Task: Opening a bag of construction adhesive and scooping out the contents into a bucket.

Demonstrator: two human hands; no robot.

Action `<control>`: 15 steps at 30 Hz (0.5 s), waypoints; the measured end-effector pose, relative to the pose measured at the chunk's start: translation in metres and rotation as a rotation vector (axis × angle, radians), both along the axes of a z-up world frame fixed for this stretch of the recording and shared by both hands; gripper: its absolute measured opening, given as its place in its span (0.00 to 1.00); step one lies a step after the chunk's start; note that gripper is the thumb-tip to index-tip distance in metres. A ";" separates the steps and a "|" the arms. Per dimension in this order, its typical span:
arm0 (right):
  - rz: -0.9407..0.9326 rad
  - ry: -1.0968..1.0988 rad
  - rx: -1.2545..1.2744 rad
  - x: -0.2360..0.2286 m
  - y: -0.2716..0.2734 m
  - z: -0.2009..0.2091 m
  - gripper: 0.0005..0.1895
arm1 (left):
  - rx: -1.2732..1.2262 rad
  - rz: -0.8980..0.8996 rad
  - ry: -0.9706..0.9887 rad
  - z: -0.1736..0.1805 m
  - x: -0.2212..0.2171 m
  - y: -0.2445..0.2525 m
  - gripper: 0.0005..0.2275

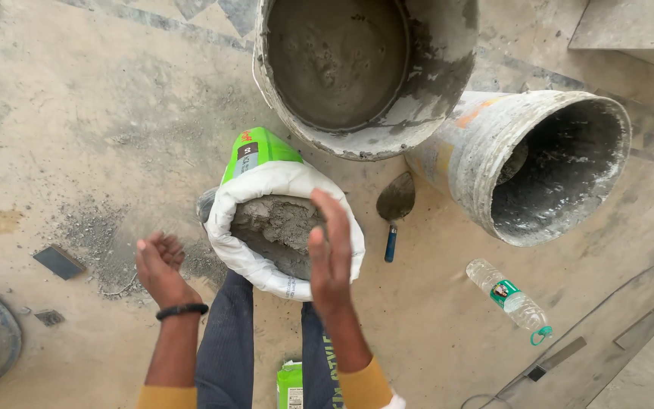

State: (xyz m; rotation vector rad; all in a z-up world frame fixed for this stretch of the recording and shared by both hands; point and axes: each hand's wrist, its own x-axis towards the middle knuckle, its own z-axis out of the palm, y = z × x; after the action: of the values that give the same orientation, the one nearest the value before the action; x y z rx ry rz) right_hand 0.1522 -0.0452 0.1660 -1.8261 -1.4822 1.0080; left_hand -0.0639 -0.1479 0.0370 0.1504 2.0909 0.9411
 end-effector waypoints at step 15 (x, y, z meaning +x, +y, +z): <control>0.011 0.656 -0.305 -0.014 -0.070 0.101 0.42 | 0.068 -0.436 -0.500 0.156 0.105 0.004 0.32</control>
State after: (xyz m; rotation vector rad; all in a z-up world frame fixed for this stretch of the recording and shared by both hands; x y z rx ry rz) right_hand 0.1386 -0.1156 0.2668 -1.4514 -0.9724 1.7067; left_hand 0.0415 -0.1436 0.1934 0.3523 1.4855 0.6943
